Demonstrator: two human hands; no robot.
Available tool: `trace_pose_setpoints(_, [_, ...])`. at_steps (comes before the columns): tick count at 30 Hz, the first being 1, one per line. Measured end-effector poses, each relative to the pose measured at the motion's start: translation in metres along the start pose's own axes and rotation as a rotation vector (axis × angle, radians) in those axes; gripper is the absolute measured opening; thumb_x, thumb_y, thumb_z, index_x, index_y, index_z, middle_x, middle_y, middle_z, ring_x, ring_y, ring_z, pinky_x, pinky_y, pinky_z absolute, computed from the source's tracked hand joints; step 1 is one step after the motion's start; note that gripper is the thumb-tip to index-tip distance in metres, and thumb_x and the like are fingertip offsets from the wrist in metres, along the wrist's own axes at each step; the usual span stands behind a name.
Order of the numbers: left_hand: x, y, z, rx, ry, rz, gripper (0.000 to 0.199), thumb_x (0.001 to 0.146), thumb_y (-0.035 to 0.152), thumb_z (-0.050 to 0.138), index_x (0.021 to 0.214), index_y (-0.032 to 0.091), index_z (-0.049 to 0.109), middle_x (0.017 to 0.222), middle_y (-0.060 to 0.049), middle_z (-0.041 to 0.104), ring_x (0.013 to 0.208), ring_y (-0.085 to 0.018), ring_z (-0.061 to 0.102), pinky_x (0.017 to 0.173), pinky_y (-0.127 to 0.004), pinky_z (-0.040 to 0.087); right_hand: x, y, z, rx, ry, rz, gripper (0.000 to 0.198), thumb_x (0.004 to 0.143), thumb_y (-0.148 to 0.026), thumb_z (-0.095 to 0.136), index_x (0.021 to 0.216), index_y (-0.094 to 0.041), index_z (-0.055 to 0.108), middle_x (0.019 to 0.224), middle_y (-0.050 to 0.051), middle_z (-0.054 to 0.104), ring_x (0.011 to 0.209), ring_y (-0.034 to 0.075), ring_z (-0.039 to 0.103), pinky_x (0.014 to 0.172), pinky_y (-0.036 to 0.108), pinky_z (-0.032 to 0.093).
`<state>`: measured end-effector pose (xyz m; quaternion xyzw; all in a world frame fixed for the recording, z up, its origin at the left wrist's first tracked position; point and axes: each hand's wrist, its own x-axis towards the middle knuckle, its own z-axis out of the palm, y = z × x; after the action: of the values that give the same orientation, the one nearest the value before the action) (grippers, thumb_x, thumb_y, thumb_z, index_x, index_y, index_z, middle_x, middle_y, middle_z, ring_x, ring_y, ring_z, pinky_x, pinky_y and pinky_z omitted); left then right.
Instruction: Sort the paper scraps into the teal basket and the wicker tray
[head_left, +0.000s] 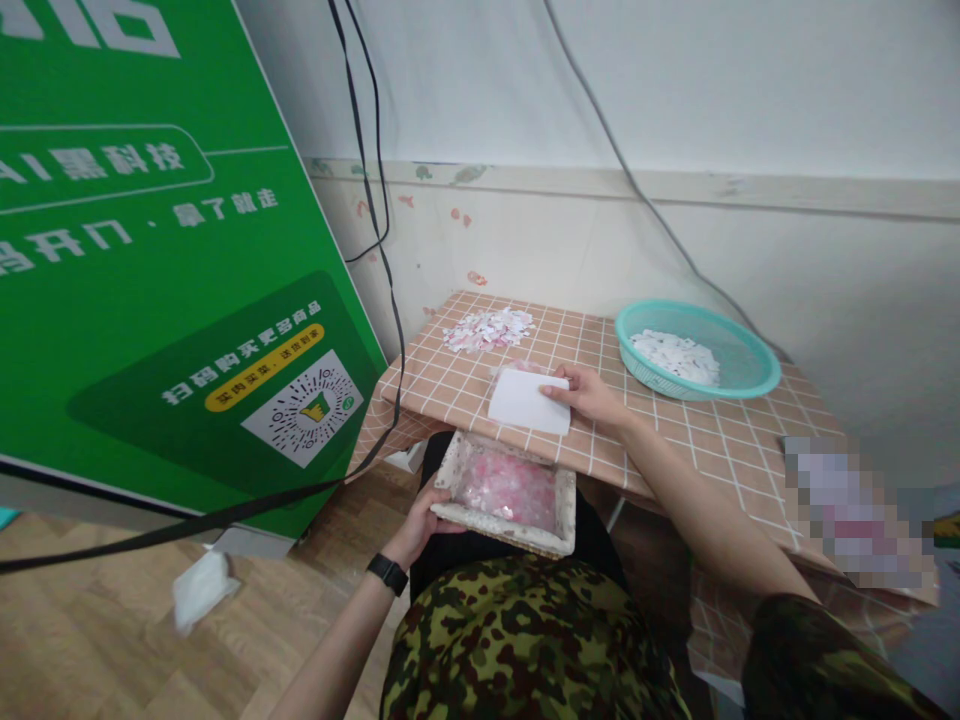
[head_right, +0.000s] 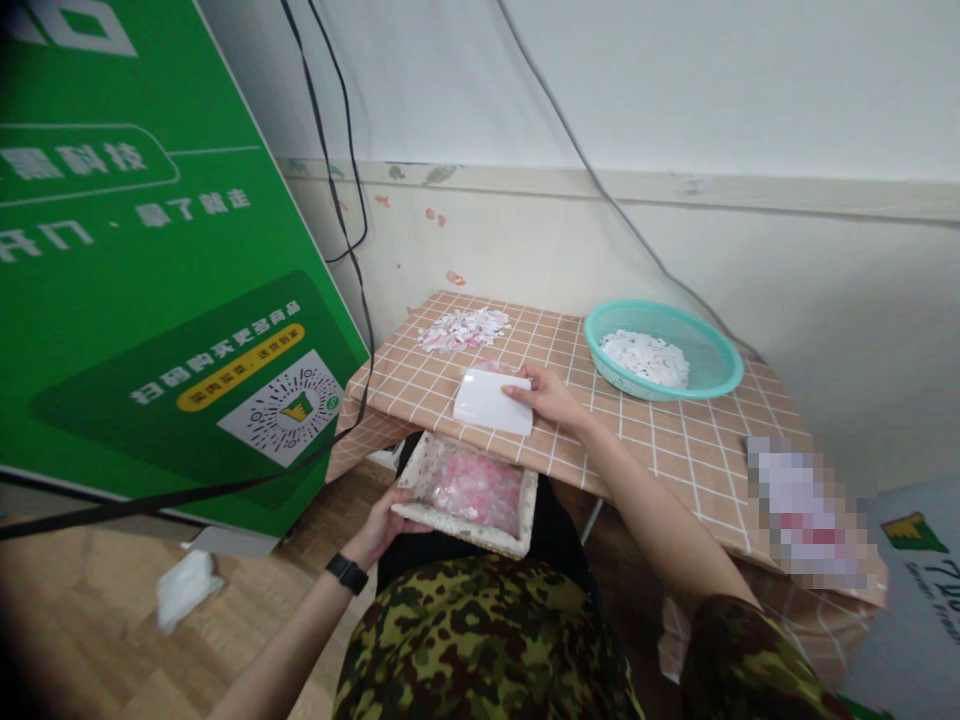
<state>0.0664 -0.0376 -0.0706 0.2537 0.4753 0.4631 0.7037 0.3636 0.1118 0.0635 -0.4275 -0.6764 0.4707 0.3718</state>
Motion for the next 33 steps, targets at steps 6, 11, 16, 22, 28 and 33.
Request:
trace_pose_setpoints(6, [-0.002,0.002,0.003,-0.021,0.019,-0.004,0.047,0.073,0.028,0.058,0.118,0.017,0.053,0.089,-0.009,0.070,0.075,-0.025,0.066,0.064,-0.044,0.055,-0.002,-0.007,-0.009,0.038,-0.045,0.049,0.040,0.068,-0.053,0.065,0.084,-0.017,0.056,0.076,0.005,0.063,0.061,0.015,0.056,0.051,0.026,0.042])
trace_pose_setpoints(11, [-0.002,0.004,0.003,-0.015,0.003,-0.021,0.044,0.073,0.029,0.057,0.115,0.014,0.055,0.086,-0.009,0.070,0.076,-0.026,0.067,0.065,-0.042,0.055,0.009,0.002,-0.027,-0.195,0.380,-0.122,0.044,0.073,-0.059,0.055,0.089,-0.018,0.060,0.078,0.005,0.063,0.065,0.017,0.055,0.052,0.027,0.041])
trace_pose_setpoints(16, [-0.003,0.004,0.004,-0.003,0.001,0.015,0.045,0.073,0.029,0.057,0.117,0.017,0.053,0.087,-0.007,0.069,0.076,-0.025,0.066,0.062,-0.040,0.055,0.013,0.007,-0.025,-0.418,0.439,-0.192,0.044,0.077,-0.056,0.053,0.098,-0.019,0.063,0.086,0.008,0.065,0.071,0.021,0.057,0.059,0.032,0.044])
trace_pose_setpoints(22, [-0.003,0.003,0.003,-0.007,0.009,0.014,0.043,0.073,0.029,0.057,0.114,0.016,0.055,0.084,-0.007,0.069,0.078,-0.025,0.066,0.062,-0.040,0.056,0.013,0.006,-0.024,-0.434,0.399,-0.182,0.044,0.077,-0.056,0.052,0.098,-0.019,0.065,0.089,0.008,0.066,0.075,0.023,0.058,0.064,0.034,0.045])
trace_pose_setpoints(28, [-0.001,0.001,0.001,-0.010,-0.001,0.006,0.038,0.074,0.030,0.057,0.109,0.015,0.057,0.085,-0.008,0.069,0.077,-0.025,0.066,0.063,-0.041,0.056,0.014,0.006,-0.023,-0.455,0.430,-0.198,0.043,0.077,-0.055,0.053,0.100,-0.020,0.065,0.089,0.008,0.067,0.072,0.022,0.058,0.065,0.035,0.045])
trace_pose_setpoints(33, [0.000,-0.001,0.000,-0.002,0.006,0.018,0.040,0.075,0.029,0.056,0.113,0.016,0.055,0.088,-0.008,0.069,0.077,-0.025,0.066,0.063,-0.042,0.056,0.014,0.006,-0.026,-0.418,0.404,-0.197,0.041,0.077,-0.055,0.053,0.097,-0.021,0.065,0.089,0.007,0.066,0.075,0.022,0.058,0.066,0.035,0.046])
